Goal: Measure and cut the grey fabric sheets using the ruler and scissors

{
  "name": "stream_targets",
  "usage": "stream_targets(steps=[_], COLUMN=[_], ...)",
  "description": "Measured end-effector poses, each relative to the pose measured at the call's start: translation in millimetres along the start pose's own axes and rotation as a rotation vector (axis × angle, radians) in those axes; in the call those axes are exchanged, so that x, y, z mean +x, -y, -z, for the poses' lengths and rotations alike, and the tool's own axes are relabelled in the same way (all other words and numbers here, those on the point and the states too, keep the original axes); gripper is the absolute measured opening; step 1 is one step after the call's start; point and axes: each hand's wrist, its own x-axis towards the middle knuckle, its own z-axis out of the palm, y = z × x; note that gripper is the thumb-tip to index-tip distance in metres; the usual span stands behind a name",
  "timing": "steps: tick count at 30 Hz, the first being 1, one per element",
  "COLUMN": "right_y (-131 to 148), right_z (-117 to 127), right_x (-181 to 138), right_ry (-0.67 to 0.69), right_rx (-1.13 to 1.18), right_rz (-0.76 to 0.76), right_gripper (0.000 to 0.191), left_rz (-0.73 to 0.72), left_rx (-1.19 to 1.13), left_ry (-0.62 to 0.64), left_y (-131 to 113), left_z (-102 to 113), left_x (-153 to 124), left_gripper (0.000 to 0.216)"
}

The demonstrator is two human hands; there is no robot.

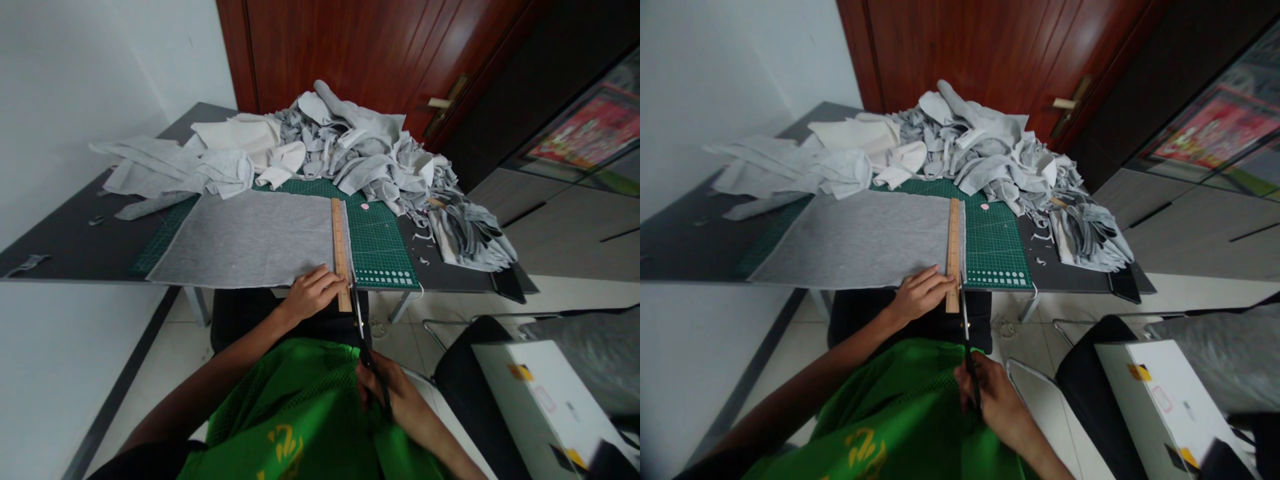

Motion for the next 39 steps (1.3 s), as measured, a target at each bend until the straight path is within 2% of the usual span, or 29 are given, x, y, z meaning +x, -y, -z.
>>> stream_targets(steps=[4,10,23,31,39], right_y=[2,4,13,11,9], right_z=[2,3,5,4,-1], right_x=[0,-2,-2,-1,0], right_ry=[-0.002,-0.006,-0.022,-0.040,-0.061], right_rx=[0.012,0.052,0.021,0.019,0.011], right_rz=[-0.004,-0.018,-0.009,-0.017,-0.015], right_gripper=[0.067,0.063,0.066,0.066,0.066], left_rz=[0.001,0.017,0.025,0.015,0.021], left_rx=[-0.036,-0.043,-0.032,-0.028,-0.027], left_ry=[-0.041,-0.010,-0.042,-0.117,-0.067], left_y=[1,1,0,-2,-1], left_z=[-2,-3,-6,-3,-5], left_x=[1,-1,-1,4,0], left_gripper=[0.018,0.019,0.019,0.019,0.020])
